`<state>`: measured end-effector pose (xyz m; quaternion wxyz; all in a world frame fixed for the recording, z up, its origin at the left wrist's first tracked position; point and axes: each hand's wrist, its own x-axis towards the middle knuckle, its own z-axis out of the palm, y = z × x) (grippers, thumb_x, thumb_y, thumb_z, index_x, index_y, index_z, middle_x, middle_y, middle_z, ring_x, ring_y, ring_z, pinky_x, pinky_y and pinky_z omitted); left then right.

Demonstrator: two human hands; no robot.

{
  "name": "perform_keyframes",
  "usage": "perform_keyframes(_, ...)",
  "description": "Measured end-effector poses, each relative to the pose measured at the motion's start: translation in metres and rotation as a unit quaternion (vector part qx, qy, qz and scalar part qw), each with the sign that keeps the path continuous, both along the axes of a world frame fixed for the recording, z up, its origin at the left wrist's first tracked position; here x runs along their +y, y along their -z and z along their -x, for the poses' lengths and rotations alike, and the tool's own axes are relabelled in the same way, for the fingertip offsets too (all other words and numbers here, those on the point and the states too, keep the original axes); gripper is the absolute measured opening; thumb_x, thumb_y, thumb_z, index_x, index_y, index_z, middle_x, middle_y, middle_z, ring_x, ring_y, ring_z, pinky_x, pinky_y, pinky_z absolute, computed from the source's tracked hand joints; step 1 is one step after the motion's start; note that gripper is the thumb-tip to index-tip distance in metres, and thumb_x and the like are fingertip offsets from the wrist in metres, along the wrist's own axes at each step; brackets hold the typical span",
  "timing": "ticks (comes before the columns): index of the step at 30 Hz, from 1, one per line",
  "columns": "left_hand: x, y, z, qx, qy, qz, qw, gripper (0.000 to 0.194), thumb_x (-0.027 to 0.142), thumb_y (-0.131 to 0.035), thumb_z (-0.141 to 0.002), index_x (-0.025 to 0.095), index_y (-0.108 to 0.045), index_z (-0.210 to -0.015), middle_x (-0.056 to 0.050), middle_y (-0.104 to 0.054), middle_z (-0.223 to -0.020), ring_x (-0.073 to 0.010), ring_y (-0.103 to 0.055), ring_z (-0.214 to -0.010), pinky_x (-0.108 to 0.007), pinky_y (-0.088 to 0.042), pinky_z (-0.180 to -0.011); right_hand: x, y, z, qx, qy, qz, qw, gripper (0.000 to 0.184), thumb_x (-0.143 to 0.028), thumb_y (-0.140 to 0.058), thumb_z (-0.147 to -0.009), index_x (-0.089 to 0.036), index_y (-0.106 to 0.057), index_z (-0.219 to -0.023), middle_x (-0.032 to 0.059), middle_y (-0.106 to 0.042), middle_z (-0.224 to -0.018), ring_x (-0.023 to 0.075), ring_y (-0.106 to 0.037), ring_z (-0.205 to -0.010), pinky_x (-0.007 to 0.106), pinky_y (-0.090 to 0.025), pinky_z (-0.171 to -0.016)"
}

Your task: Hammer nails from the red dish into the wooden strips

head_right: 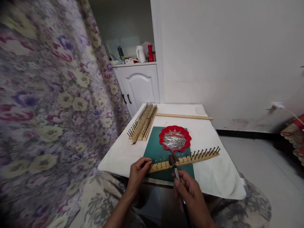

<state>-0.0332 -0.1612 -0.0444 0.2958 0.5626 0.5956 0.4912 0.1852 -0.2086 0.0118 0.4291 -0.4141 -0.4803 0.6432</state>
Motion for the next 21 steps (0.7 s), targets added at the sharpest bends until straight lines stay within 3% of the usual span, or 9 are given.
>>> perform_keyframes(13, -0.004, 0.001, -0.001, 0.063, 0.03, -0.057, 0.996, 0.017, 0.027, -0.053, -0.085, 0.019, -0.066, -0.078, -0.002, -0.062, -0.076, -0.015, -0.058, -0.073, -0.022, -0.043, -0.065, 0.001, -0.002, 0.001, 0.006, -0.005, -0.003, 1.0, 0.03, -0.045, -0.053, -0.087, -0.018, -0.052, -0.099, -0.0081, -0.049, -0.052, 0.0054, -0.036, -0.034, 0.017, -0.025, -0.033)
perform_keyframes(21, -0.003, -0.001, -0.002, 0.051, 0.03, -0.065, 0.996, 0.016, 0.026, -0.052, -0.085, 0.019, -0.063, -0.075, -0.004, -0.06, -0.082, -0.0165, -0.057, -0.079, -0.024, -0.044, -0.069, 0.014, 0.001, 0.024, 0.015, -0.071, -0.01, 0.997, 0.028, -0.046, -0.052, -0.086, -0.018, -0.052, -0.093, -0.0085, -0.05, -0.05, 0.0067, -0.037, -0.034, 0.016, -0.027, -0.033)
